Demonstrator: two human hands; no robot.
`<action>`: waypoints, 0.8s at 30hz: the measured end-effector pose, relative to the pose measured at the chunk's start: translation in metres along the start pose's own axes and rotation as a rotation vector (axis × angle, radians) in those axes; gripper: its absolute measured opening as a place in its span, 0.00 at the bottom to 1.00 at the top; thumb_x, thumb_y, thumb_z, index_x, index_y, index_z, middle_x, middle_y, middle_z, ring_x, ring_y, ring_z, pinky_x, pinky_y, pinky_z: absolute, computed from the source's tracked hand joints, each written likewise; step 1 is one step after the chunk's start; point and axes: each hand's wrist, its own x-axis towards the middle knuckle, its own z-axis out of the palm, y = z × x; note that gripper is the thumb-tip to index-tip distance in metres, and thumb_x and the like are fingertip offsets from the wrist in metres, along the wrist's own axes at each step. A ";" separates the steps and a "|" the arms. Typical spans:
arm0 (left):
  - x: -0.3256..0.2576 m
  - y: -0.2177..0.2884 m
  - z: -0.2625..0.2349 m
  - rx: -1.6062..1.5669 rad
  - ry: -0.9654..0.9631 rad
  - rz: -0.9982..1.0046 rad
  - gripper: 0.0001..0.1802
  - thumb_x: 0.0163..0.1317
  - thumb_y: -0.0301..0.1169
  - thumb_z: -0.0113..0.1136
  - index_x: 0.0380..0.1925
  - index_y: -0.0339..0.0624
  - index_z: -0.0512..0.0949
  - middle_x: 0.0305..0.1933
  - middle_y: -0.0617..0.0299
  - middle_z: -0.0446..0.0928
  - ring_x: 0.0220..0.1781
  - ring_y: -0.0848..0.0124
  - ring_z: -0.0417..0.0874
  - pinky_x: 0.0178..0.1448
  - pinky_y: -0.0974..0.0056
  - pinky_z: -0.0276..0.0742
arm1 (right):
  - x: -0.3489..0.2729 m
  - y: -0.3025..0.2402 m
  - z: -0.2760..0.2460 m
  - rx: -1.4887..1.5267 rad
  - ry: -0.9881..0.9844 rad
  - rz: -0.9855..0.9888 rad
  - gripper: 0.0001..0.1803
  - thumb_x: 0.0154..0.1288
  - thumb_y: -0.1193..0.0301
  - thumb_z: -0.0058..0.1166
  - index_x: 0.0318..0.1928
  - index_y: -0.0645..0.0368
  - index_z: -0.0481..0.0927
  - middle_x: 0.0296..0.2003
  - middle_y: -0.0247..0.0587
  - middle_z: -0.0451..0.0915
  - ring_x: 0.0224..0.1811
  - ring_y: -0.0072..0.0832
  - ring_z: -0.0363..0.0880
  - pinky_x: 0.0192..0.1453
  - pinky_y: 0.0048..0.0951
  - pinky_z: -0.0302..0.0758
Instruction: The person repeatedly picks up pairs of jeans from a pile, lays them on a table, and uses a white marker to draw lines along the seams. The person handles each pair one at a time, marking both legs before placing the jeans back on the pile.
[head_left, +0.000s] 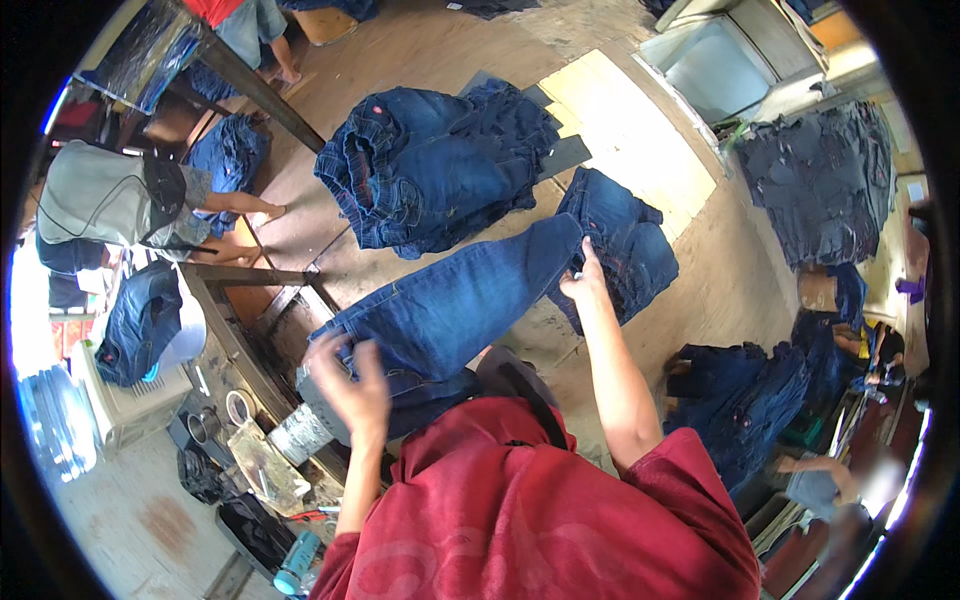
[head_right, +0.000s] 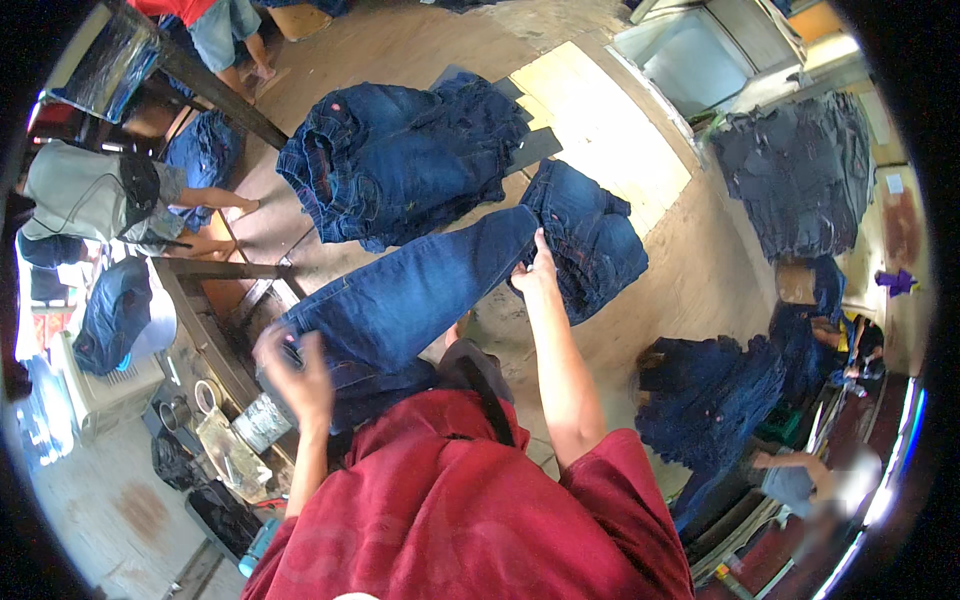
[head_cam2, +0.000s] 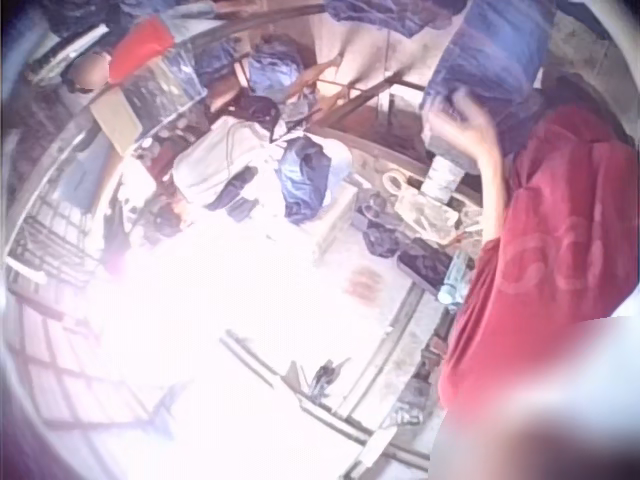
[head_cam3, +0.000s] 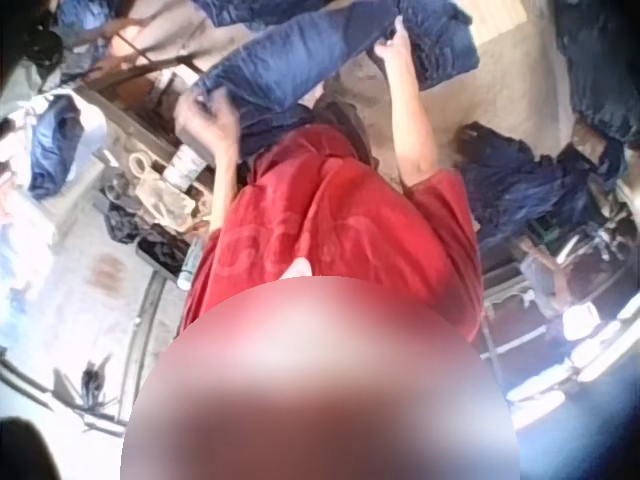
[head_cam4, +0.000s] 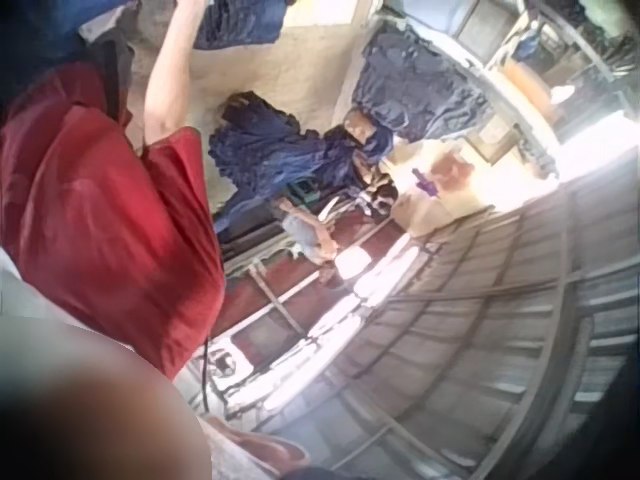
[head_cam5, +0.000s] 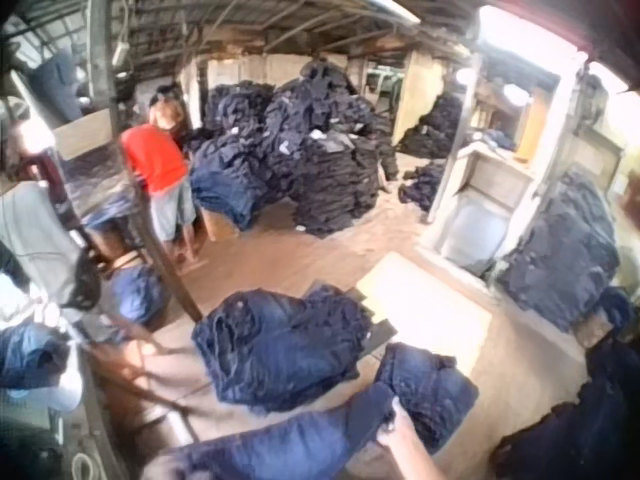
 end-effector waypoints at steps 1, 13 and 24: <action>-0.001 0.023 0.022 -0.026 -0.214 0.119 0.21 0.61 0.27 0.76 0.54 0.39 0.82 0.65 0.46 0.80 0.70 0.48 0.79 0.76 0.47 0.71 | -0.002 -0.009 0.007 -0.066 -0.019 -0.043 0.29 0.62 0.54 0.83 0.57 0.56 0.86 0.55 0.43 0.89 0.54 0.44 0.90 0.65 0.51 0.89; -0.013 0.100 0.206 0.191 -0.815 0.613 0.51 0.65 0.59 0.70 0.83 0.47 0.66 0.90 0.54 0.56 0.93 0.54 0.48 0.91 0.29 0.38 | -0.091 -0.092 0.064 -0.269 -0.229 -0.922 0.16 0.70 0.79 0.72 0.41 0.51 0.75 0.46 0.35 0.81 0.48 0.28 0.78 0.61 0.36 0.78; -0.064 0.103 0.196 0.471 -0.726 0.533 0.37 0.71 0.40 0.55 0.76 0.31 0.71 0.86 0.45 0.61 0.89 0.49 0.56 0.89 0.37 0.52 | -0.269 0.103 0.077 -1.152 -0.779 -1.319 0.27 0.65 0.76 0.79 0.25 0.51 0.67 0.22 0.20 0.65 0.24 0.16 0.59 0.28 0.27 0.60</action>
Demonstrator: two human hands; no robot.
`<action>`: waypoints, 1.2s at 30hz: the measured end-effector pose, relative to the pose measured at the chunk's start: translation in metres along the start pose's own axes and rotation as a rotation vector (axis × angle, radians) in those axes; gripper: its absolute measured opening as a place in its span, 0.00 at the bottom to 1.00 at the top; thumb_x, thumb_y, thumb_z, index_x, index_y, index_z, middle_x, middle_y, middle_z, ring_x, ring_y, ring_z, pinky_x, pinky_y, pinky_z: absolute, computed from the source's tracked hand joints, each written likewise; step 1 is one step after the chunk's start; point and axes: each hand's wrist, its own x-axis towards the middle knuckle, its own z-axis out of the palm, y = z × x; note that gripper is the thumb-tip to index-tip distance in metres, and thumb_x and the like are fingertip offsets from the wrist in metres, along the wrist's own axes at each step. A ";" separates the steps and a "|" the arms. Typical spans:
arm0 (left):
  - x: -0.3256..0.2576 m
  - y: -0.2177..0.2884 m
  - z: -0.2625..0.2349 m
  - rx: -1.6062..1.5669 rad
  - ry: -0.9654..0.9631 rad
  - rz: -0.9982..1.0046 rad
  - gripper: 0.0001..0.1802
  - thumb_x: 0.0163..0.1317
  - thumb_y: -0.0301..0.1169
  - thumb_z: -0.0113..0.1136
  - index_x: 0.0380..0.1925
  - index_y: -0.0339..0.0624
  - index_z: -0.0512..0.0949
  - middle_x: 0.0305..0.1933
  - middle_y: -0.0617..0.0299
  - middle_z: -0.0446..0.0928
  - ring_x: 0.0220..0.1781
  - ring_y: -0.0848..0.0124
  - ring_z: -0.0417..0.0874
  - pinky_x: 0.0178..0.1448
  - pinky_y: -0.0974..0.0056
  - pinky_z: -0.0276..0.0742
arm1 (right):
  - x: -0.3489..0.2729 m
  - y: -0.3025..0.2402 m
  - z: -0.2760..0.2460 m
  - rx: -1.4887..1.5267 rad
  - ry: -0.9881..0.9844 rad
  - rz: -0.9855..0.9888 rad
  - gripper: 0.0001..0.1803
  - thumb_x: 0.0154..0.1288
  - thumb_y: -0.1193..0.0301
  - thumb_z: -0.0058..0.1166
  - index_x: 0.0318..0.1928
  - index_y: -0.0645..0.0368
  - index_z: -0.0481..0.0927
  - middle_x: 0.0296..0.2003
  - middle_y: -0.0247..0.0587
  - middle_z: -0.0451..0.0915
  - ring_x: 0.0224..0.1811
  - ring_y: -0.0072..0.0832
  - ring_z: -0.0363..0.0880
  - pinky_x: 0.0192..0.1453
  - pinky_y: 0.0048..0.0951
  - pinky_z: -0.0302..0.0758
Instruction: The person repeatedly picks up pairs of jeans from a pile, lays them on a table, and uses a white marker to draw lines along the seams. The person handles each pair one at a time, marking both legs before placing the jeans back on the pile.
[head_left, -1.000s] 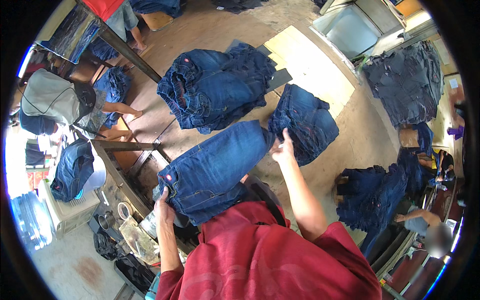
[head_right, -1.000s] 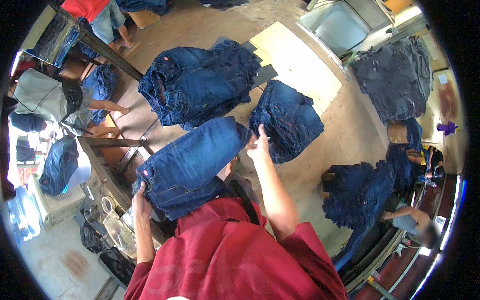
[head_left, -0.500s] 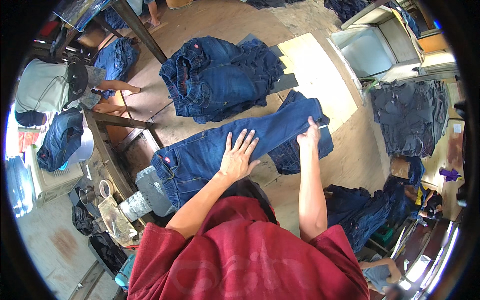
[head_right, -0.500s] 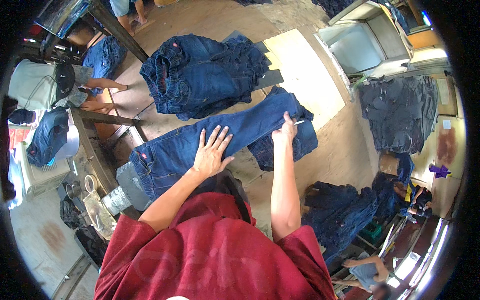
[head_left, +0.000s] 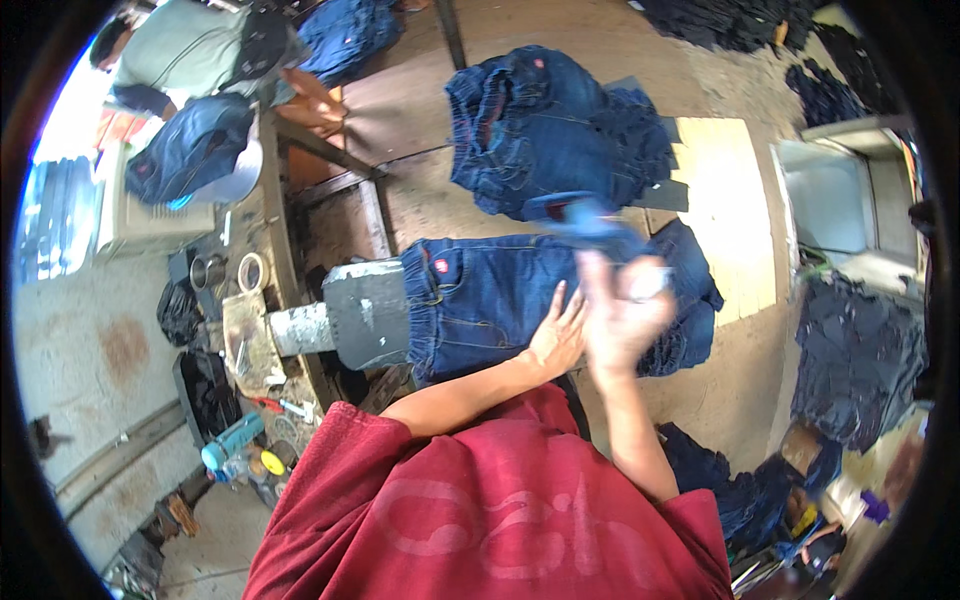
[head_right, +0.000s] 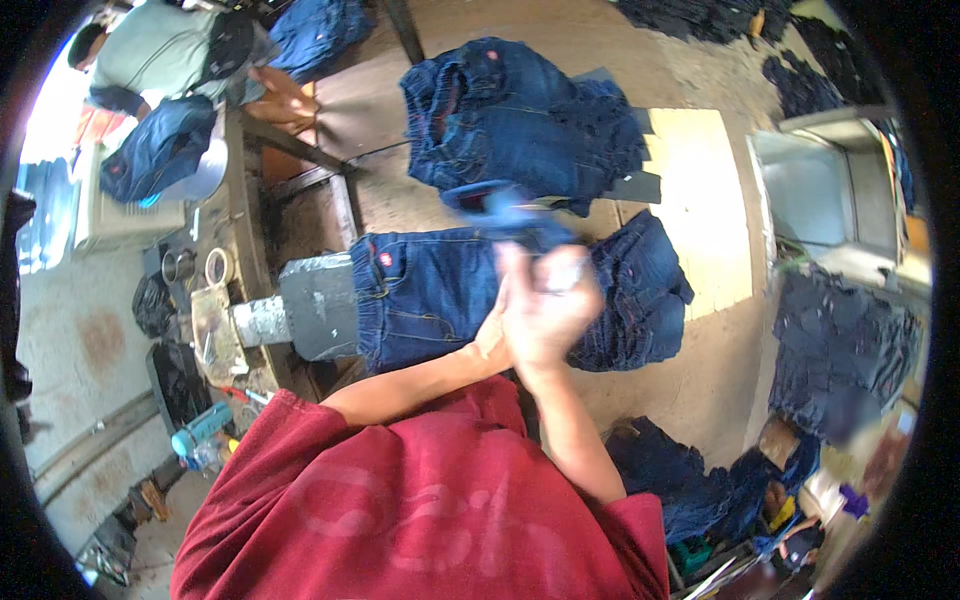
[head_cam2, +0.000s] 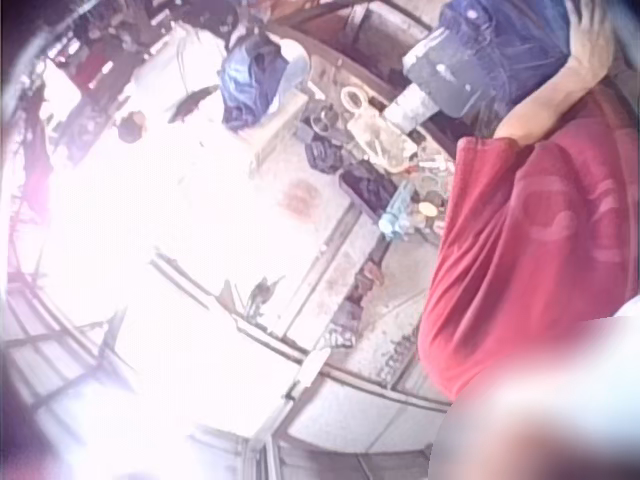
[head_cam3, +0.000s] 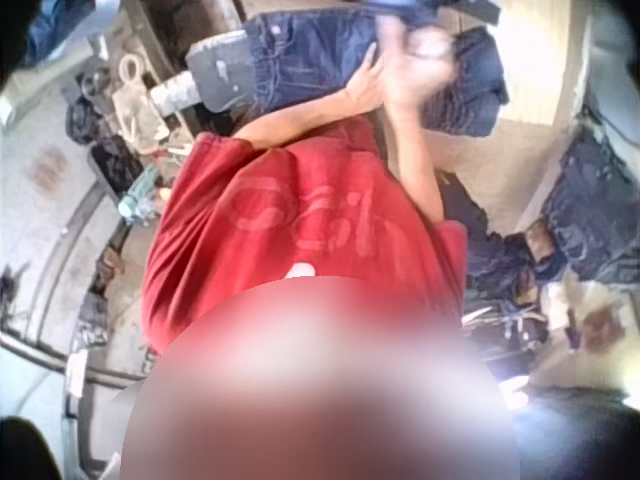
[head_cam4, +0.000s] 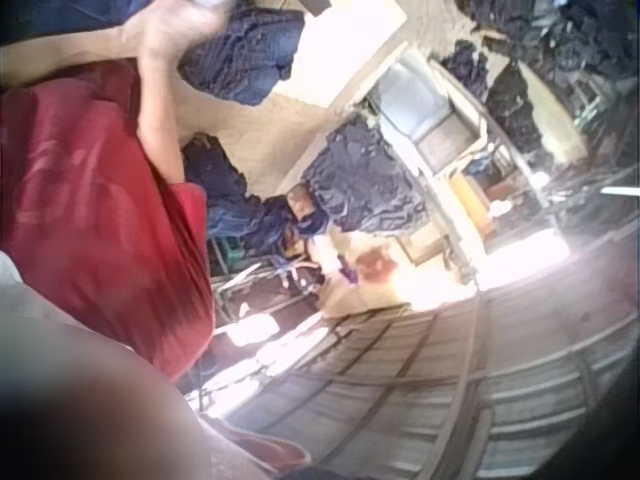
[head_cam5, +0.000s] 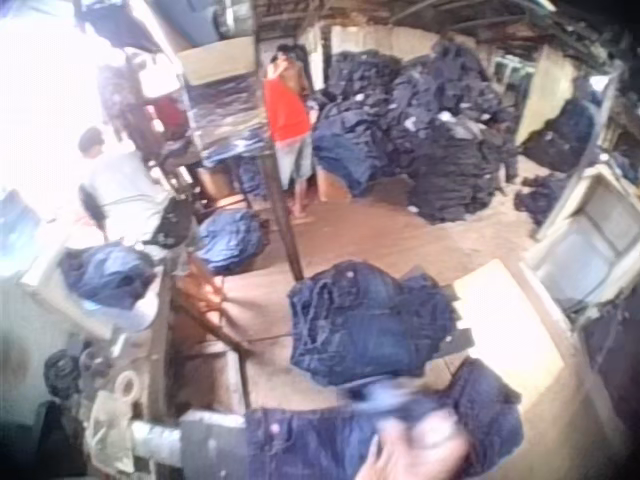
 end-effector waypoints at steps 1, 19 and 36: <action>-0.002 0.000 0.002 0.000 0.006 -0.004 0.37 0.70 0.40 0.56 0.75 0.31 0.71 0.85 0.45 0.61 0.89 0.49 0.57 0.89 0.37 0.53 | -0.018 0.000 0.033 -0.017 -0.125 -0.084 0.24 0.64 0.76 0.79 0.26 0.54 0.69 0.21 0.25 0.67 0.25 0.15 0.63 0.27 0.28 0.63; -0.019 -0.066 -0.030 -0.479 0.301 -0.122 0.38 0.62 0.49 0.76 0.67 0.38 0.80 0.81 0.50 0.70 0.87 0.49 0.64 0.88 0.36 0.54 | 0.081 -0.033 -0.069 -0.398 -0.066 -0.135 0.28 0.63 0.69 0.82 0.24 0.52 0.67 0.23 0.25 0.67 0.25 0.19 0.60 0.32 0.28 0.63; -0.139 -0.202 -0.064 -0.071 -0.055 -0.567 0.54 0.64 0.63 0.72 0.79 0.37 0.69 0.88 0.41 0.57 0.91 0.43 0.53 0.91 0.39 0.46 | -0.018 0.052 -0.081 -0.526 -0.513 0.270 0.11 0.82 0.61 0.61 0.47 0.54 0.79 0.29 0.50 0.87 0.31 0.50 0.90 0.34 0.48 0.80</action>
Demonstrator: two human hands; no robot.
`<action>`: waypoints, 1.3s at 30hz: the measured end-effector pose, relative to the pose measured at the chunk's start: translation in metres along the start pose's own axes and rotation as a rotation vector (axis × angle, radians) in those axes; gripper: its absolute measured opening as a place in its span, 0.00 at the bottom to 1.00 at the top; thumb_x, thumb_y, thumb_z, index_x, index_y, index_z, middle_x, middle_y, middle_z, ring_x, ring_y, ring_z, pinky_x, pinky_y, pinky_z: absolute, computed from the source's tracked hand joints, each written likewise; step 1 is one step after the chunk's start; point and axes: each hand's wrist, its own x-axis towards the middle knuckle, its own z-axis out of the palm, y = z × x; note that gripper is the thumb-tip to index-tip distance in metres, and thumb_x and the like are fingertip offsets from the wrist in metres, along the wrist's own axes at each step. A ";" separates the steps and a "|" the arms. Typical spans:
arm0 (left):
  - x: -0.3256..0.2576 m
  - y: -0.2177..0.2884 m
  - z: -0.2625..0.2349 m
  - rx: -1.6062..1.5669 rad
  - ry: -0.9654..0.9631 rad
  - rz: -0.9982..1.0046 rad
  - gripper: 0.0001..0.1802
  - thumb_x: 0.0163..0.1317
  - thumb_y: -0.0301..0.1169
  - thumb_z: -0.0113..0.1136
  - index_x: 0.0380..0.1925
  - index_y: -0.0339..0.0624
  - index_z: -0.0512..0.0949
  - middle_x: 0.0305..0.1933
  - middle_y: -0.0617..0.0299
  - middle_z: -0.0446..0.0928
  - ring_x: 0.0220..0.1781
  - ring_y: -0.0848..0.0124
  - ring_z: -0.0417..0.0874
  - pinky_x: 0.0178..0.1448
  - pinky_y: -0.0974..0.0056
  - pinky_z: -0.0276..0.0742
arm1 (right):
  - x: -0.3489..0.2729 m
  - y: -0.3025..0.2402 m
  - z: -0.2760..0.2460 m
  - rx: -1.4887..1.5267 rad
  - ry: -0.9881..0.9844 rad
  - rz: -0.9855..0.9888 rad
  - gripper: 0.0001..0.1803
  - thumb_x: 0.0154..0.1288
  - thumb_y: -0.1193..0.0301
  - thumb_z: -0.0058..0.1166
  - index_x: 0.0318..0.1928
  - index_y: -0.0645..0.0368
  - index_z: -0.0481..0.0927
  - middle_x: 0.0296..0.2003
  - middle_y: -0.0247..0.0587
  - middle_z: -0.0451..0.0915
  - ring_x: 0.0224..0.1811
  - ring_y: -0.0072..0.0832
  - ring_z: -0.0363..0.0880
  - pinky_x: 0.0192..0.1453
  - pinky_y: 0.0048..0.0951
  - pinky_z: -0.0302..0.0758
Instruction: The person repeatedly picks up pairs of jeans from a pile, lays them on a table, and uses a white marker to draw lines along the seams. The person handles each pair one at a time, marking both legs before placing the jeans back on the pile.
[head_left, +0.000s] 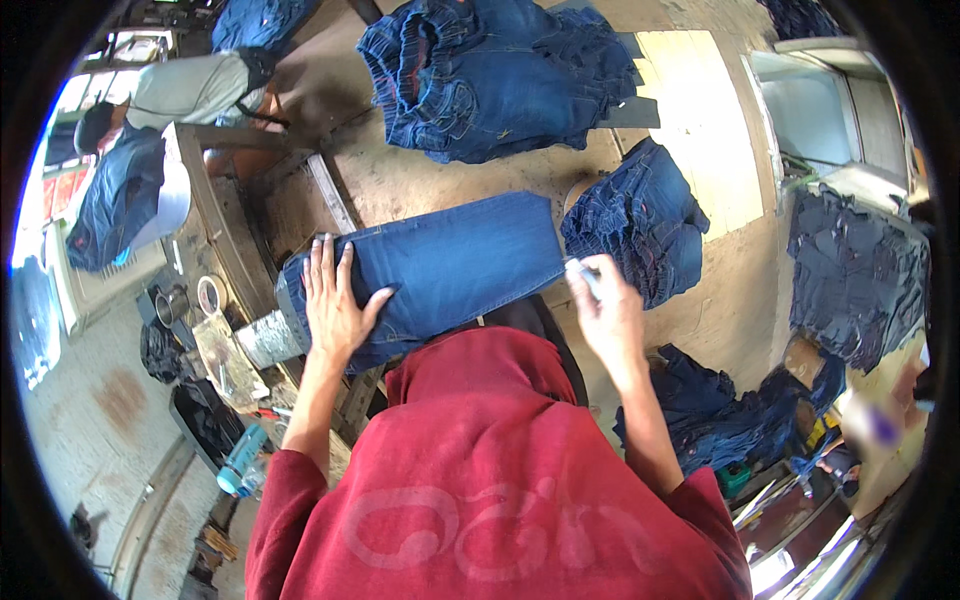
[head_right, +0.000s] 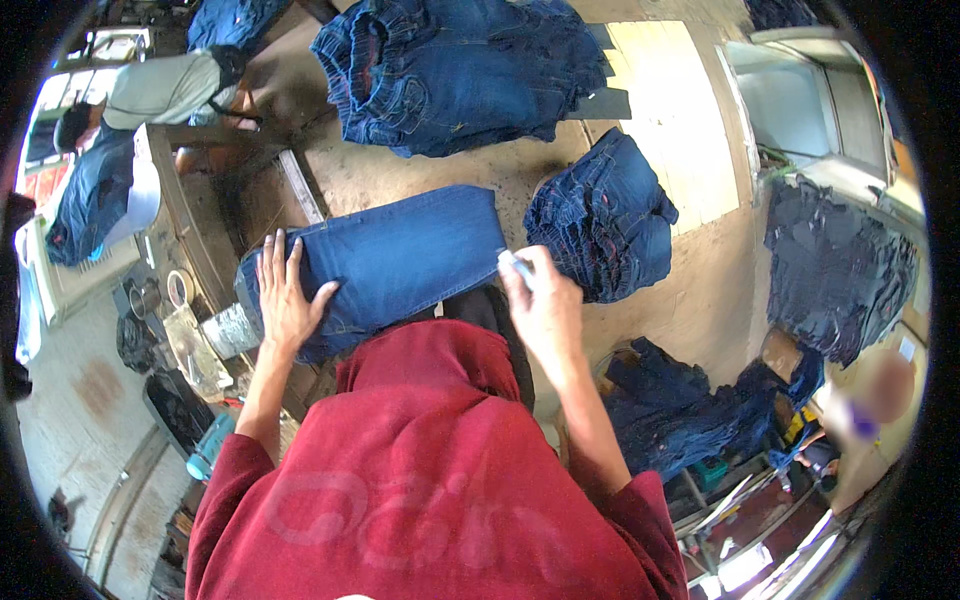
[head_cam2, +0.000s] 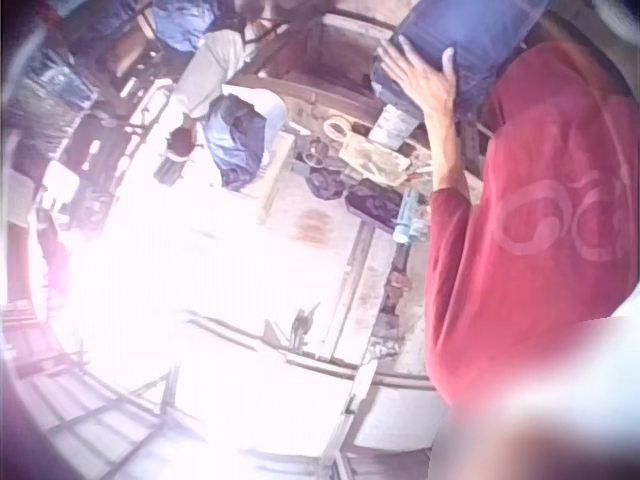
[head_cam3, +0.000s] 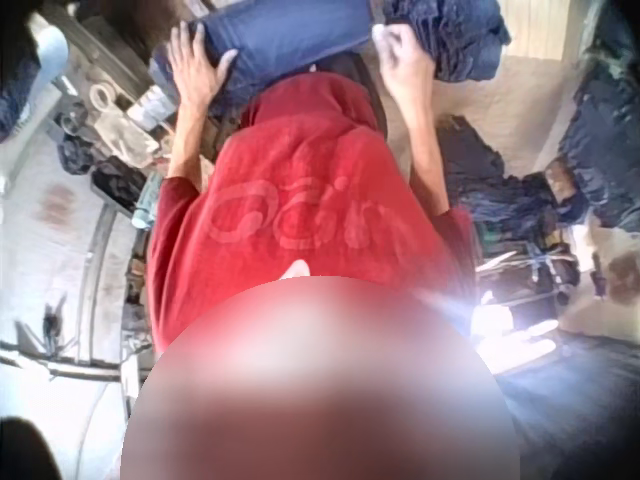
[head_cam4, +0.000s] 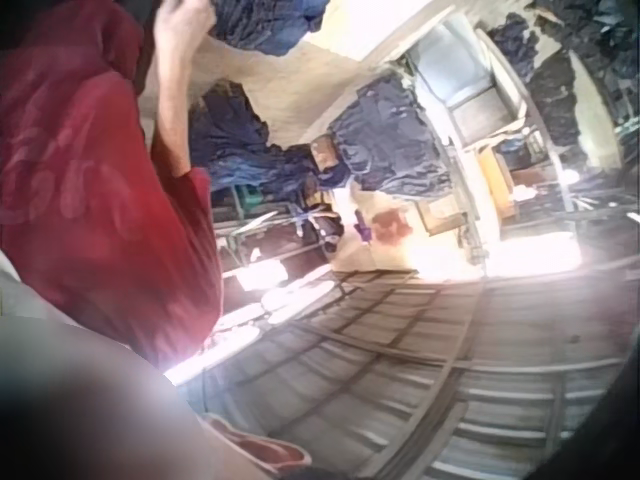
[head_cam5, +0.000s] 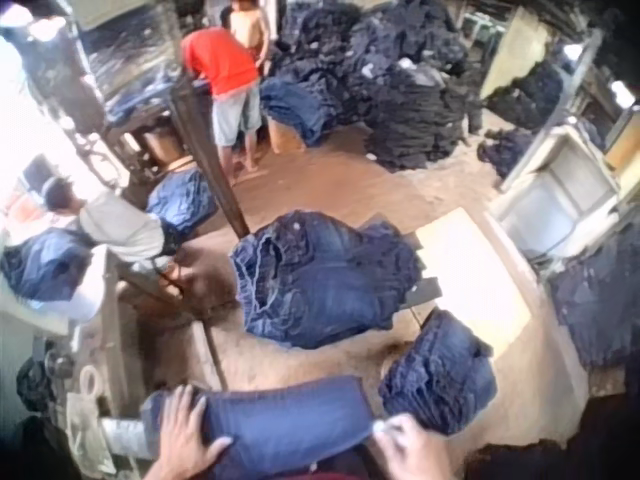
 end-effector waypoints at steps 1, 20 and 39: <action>0.013 0.023 -0.005 0.034 0.038 -0.056 0.52 0.63 0.63 0.74 0.74 0.35 0.72 0.87 0.38 0.59 0.90 0.40 0.52 0.91 0.36 0.43 | -0.009 -0.005 0.009 0.042 -0.033 0.053 0.09 0.80 0.65 0.62 0.52 0.52 0.77 0.30 0.49 0.88 0.32 0.51 0.90 0.36 0.51 0.83; 0.227 0.147 0.074 -0.345 -0.136 0.807 0.45 0.69 0.75 0.56 0.25 0.40 0.89 0.20 0.41 0.82 0.26 0.41 0.89 0.37 0.46 0.87 | 0.031 -0.030 0.143 -0.156 0.398 -0.442 0.13 0.64 0.75 0.71 0.50 0.54 0.91 0.29 0.34 0.88 0.24 0.31 0.84 0.31 0.34 0.81; 0.233 0.146 0.097 -0.949 -0.192 0.401 0.21 0.78 0.40 0.66 0.67 0.50 0.78 0.16 0.47 0.77 0.19 0.48 0.84 0.29 0.46 0.76 | 0.005 -0.033 0.131 -0.300 0.256 -0.320 0.17 0.59 0.75 0.75 0.50 0.50 0.92 0.25 0.36 0.85 0.21 0.33 0.82 0.28 0.36 0.79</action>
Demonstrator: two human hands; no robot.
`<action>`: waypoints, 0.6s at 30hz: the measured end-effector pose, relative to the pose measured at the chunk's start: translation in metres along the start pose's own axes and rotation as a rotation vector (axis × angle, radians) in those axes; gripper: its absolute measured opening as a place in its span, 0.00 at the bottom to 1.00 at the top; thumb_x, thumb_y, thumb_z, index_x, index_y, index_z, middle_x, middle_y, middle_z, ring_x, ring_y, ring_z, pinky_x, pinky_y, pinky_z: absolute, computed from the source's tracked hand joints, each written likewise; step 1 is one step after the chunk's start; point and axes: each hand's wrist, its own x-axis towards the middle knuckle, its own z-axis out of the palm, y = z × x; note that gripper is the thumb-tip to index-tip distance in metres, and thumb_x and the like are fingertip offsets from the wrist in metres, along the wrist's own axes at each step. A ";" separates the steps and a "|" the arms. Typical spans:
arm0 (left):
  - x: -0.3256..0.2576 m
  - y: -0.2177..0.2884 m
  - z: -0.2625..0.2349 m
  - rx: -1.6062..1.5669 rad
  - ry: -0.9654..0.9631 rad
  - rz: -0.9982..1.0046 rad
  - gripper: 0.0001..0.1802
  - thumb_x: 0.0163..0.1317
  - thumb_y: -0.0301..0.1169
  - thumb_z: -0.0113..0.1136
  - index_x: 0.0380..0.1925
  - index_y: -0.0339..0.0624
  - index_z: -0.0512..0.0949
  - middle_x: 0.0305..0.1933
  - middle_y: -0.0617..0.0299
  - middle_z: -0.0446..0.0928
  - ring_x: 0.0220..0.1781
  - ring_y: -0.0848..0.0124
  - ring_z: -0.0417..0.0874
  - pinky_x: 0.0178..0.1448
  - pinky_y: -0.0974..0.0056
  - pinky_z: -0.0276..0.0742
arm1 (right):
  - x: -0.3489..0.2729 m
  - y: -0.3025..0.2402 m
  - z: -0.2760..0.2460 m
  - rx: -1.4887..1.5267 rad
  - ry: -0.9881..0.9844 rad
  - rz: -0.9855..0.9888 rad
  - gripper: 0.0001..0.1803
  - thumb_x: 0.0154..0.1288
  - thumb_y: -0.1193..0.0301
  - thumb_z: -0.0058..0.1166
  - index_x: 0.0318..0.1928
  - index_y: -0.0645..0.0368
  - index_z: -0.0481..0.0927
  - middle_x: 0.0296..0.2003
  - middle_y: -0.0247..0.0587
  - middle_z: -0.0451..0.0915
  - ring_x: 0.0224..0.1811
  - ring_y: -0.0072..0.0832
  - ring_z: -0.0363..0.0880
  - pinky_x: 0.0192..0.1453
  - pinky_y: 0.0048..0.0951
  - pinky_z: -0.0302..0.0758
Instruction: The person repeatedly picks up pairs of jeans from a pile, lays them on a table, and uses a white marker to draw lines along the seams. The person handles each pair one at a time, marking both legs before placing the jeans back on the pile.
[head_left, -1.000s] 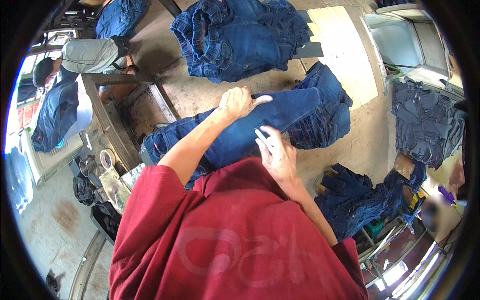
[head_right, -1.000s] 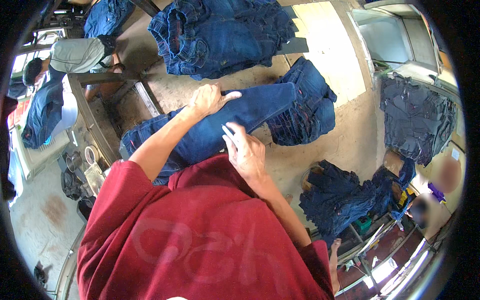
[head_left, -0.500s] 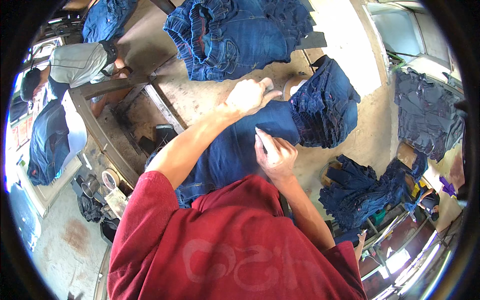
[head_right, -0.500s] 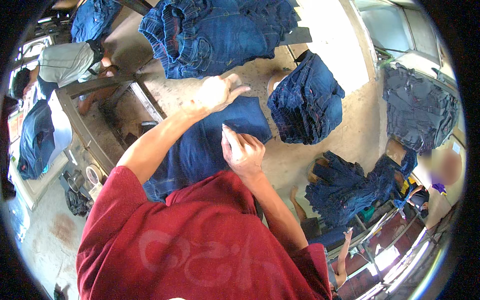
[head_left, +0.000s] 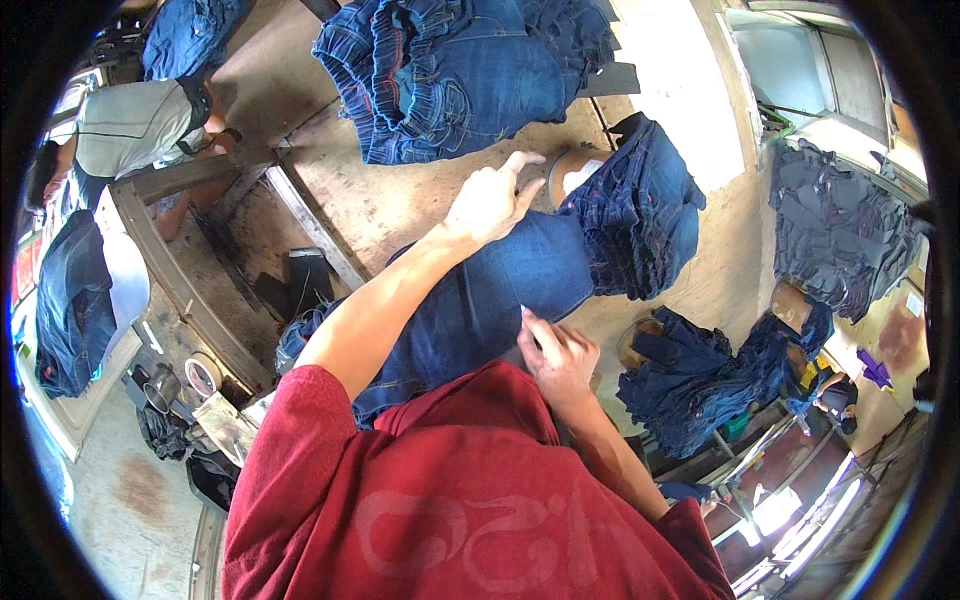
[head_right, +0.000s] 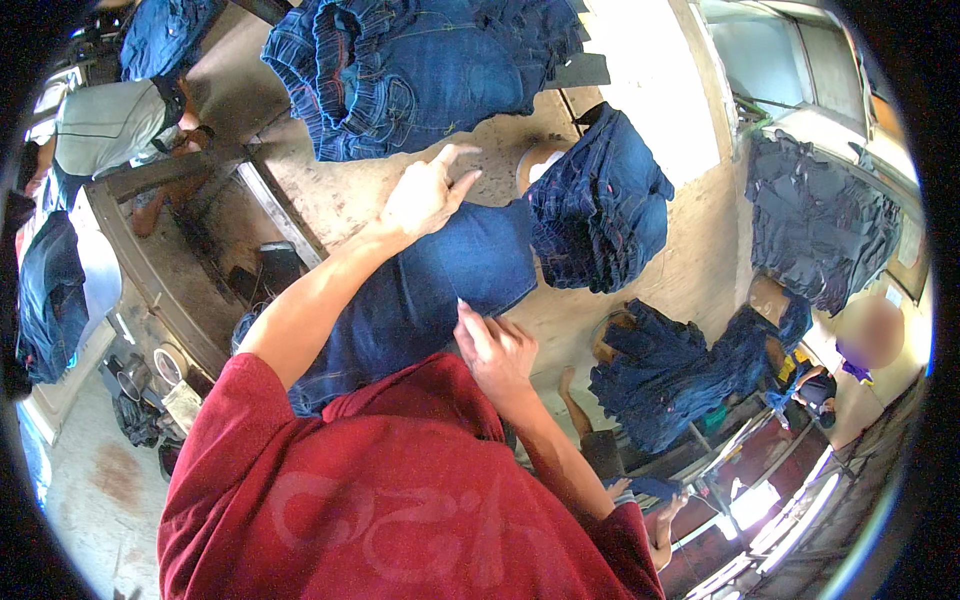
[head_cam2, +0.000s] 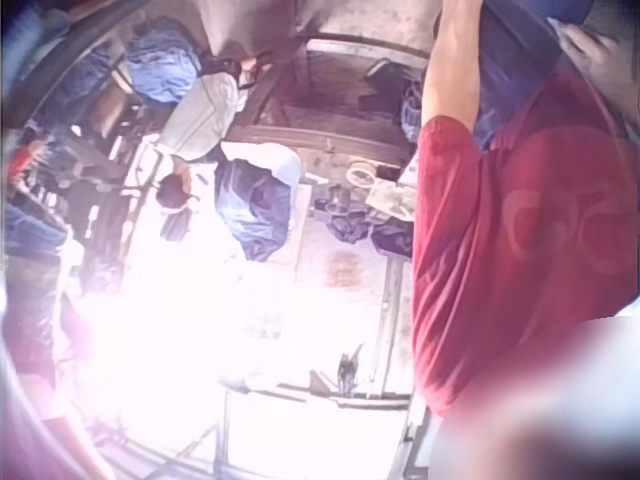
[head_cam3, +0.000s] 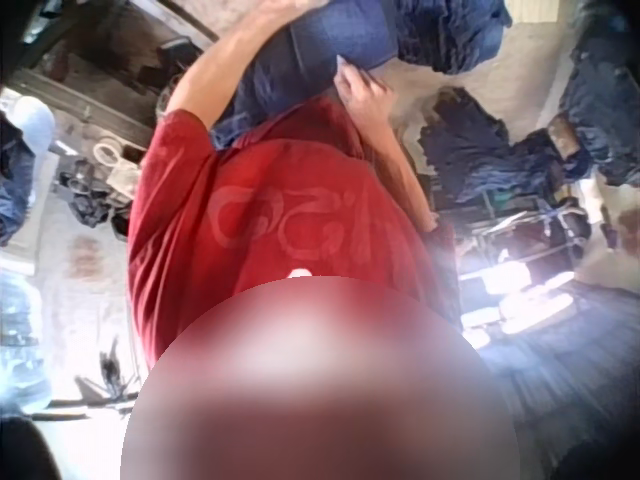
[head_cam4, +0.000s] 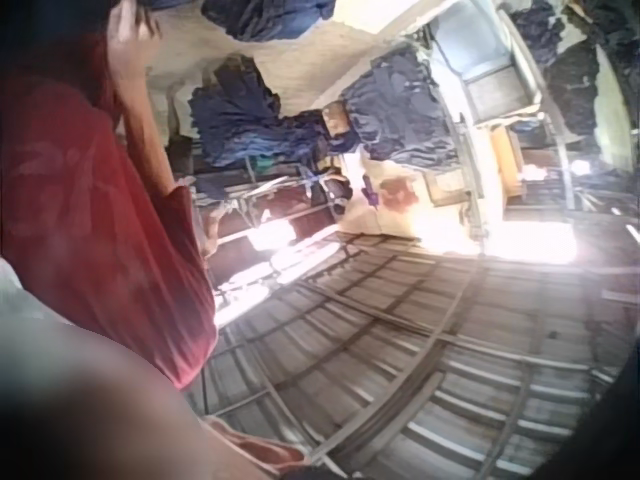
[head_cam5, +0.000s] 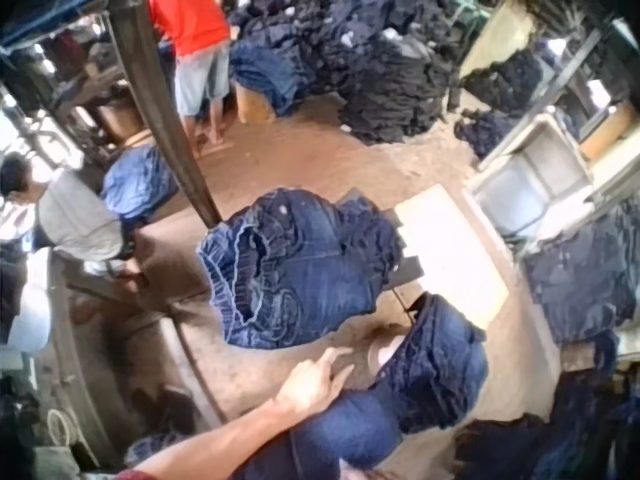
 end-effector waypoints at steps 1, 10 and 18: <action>0.000 -0.001 0.001 0.008 -0.003 -0.007 0.21 0.78 0.40 0.66 0.67 0.50 0.79 0.16 0.47 0.76 0.19 0.49 0.84 0.29 0.46 0.76 | -0.001 0.001 0.000 0.027 -0.036 0.045 0.17 0.59 0.76 0.75 0.50 0.51 0.91 0.25 0.36 0.86 0.21 0.33 0.82 0.28 0.35 0.79; 0.001 0.008 -0.005 0.023 -0.067 -0.132 0.19 0.77 0.38 0.65 0.63 0.48 0.78 0.24 0.42 0.83 0.34 0.40 0.89 0.43 0.41 0.85 | 0.059 0.005 0.033 0.012 0.084 -0.011 0.10 0.63 0.79 0.72 0.44 0.56 0.91 0.28 0.34 0.88 0.20 0.30 0.83 0.27 0.32 0.79; 0.001 0.009 -0.006 0.022 -0.045 -0.072 0.19 0.77 0.37 0.65 0.63 0.48 0.78 0.21 0.44 0.82 0.30 0.41 0.88 0.39 0.41 0.84 | 0.052 0.003 0.021 -0.051 -0.048 -0.001 0.07 0.65 0.72 0.73 0.43 0.50 0.91 0.24 0.33 0.86 0.19 0.30 0.83 0.25 0.33 0.77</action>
